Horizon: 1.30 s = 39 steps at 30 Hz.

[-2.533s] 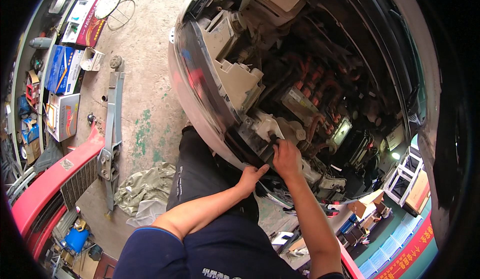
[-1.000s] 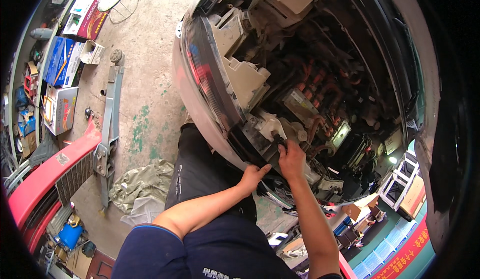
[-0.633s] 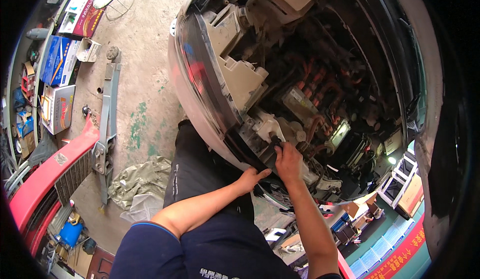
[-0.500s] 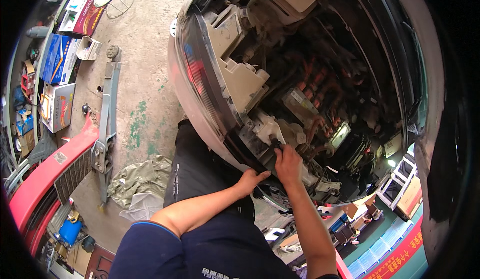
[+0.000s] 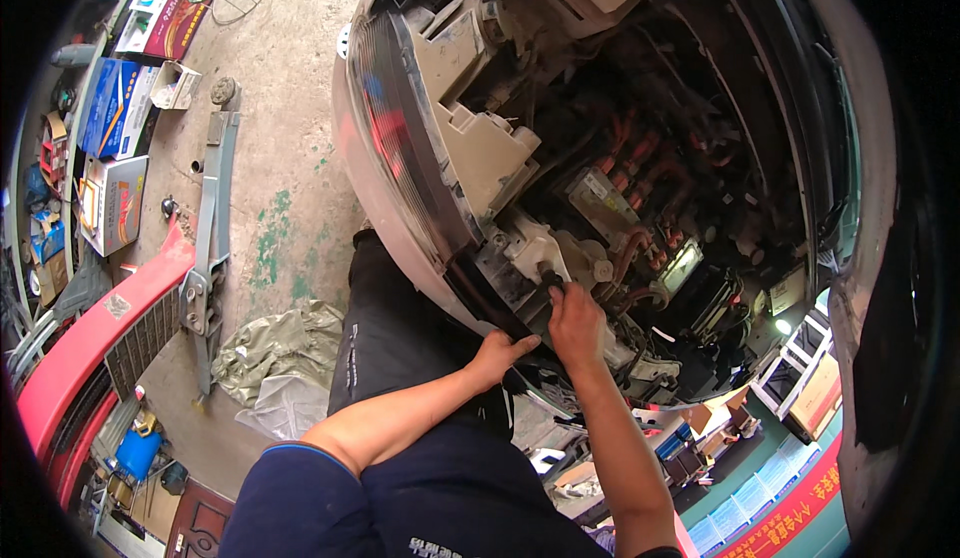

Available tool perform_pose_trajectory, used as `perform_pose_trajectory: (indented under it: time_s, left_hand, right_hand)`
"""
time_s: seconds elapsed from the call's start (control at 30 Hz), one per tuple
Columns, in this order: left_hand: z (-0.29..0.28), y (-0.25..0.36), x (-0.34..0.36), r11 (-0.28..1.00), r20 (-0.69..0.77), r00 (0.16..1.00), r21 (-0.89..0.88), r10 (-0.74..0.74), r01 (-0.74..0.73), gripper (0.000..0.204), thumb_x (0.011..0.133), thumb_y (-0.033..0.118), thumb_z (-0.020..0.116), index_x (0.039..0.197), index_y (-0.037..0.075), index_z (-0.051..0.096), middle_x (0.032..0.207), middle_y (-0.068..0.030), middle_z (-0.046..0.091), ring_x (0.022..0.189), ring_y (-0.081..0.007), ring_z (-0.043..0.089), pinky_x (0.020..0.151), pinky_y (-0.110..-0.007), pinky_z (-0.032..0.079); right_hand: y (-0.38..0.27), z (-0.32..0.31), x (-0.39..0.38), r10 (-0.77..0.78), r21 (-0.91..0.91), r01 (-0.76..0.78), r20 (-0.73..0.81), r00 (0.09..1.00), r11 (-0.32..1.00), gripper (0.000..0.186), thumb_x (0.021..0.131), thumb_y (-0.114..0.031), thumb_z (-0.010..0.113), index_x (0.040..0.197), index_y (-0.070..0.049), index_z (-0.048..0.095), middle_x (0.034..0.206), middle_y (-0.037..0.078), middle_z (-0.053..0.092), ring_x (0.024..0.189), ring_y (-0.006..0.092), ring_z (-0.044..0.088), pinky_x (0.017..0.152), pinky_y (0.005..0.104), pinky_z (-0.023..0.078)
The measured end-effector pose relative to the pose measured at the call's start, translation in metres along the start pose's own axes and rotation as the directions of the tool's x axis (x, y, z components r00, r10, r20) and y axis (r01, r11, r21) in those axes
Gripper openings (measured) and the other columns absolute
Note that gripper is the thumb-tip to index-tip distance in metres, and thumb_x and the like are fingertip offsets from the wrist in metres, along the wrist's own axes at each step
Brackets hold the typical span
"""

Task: The person installs a car bumper onto the front of a vehicle. They use a cordless impact driver to secure the bumper with screws and fasteners, then align and attach the lower trim piece.

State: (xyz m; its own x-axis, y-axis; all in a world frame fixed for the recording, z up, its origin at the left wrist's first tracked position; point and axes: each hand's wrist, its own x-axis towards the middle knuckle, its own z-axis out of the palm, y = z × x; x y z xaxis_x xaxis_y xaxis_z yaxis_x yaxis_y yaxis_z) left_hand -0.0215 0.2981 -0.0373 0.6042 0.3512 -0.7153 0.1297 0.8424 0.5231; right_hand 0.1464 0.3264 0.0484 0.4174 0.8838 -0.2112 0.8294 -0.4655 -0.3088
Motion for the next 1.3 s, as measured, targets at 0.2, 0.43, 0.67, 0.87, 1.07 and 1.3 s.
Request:
perform_pose_trajectory:
  time_s: [0.2, 0.43, 0.67, 0.87, 1.07, 1.3]
  left_hand:
    - [-0.002, 0.006, -0.001, 0.996, 0.006, 1.0, 0.081, 0.03, -0.031, 0.042, 0.098, 0.034, 0.074, 0.086, -0.006, 0.07, 0.067, -0.0006, 0.06, 0.062, -0.0101, 0.05, 0.058, -0.034, 0.045]
    - [-0.001, 0.009, -0.002, 0.98, 0.005, 0.992, 0.156, 0.122, -0.121, 0.043, 0.098, 0.037, 0.073, 0.092, -0.006, 0.069, 0.071, -0.0029, 0.062, 0.066, -0.0099, 0.053, 0.06, -0.034, 0.046]
    - [-0.004, -0.002, 0.001, 1.0, 0.016, 1.0, 0.024, -0.011, 0.01, 0.044, 0.099, 0.035, 0.074, 0.088, -0.007, 0.069, 0.071, -0.0004, 0.062, 0.067, -0.0089, 0.051, 0.06, -0.034, 0.046]
    - [-0.004, -0.007, 0.003, 1.0, 0.013, 1.0, 0.003, 0.015, -0.015, 0.041, 0.099, 0.033, 0.074, 0.087, -0.007, 0.07, 0.07, 0.0008, 0.062, 0.066, -0.0087, 0.051, 0.059, -0.033, 0.046]
    - [0.001, 0.013, -0.004, 1.0, -0.002, 1.0, 0.001, -0.003, 0.003, 0.038, 0.099, 0.03, 0.074, 0.087, -0.006, 0.071, 0.071, 0.0017, 0.061, 0.067, -0.0085, 0.051, 0.059, -0.033, 0.045]
    - [-0.003, 0.005, -0.001, 0.999, 0.014, 1.0, 0.036, 0.026, -0.026, 0.039, 0.099, 0.031, 0.074, 0.086, -0.006, 0.07, 0.071, 0.0028, 0.059, 0.066, -0.0083, 0.048, 0.058, -0.033, 0.043]
  right_hand:
    - [-0.005, -0.003, 0.005, 0.0, -0.08, 0.003, 0.042, 0.999, 0.997, 0.023, 0.1, -0.024, 0.067, 0.094, -0.005, 0.054, 0.083, 0.019, 0.061, 0.071, 0.0418, 0.065, 0.06, 0.0493, 0.053]
    - [-0.005, -0.003, 0.006, 0.027, -0.067, -0.025, 0.028, 0.999, 0.997, 0.025, 0.099, -0.027, 0.068, 0.097, -0.006, 0.056, 0.084, 0.017, 0.062, 0.075, 0.0406, 0.065, 0.062, 0.0485, 0.053]
    - [-0.002, -0.001, 0.008, -0.013, 0.177, 0.025, -0.071, 0.997, 0.984, 0.029, 0.095, -0.022, 0.072, 0.115, -0.004, 0.061, 0.092, 0.019, 0.066, 0.081, 0.0438, 0.066, 0.068, 0.0498, 0.055]
    - [0.002, 0.005, 0.001, -0.041, 0.097, 0.047, -0.068, 0.997, 0.994, 0.021, 0.096, -0.021, 0.071, 0.102, -0.004, 0.06, 0.087, 0.018, 0.065, 0.075, 0.0434, 0.066, 0.063, 0.051, 0.054]
    - [-0.005, -0.003, 0.008, 0.005, -0.091, -0.003, 0.022, 1.0, 0.996, 0.027, 0.098, -0.026, 0.069, 0.089, -0.006, 0.054, 0.08, 0.017, 0.062, 0.069, 0.0406, 0.065, 0.057, 0.0496, 0.053]
    - [-0.011, -0.015, 0.014, -0.05, -0.1, 0.051, 0.014, 0.999, 0.994, 0.028, 0.098, -0.031, 0.067, 0.09, -0.006, 0.056, 0.08, 0.015, 0.06, 0.073, 0.0377, 0.067, 0.059, 0.0485, 0.054]
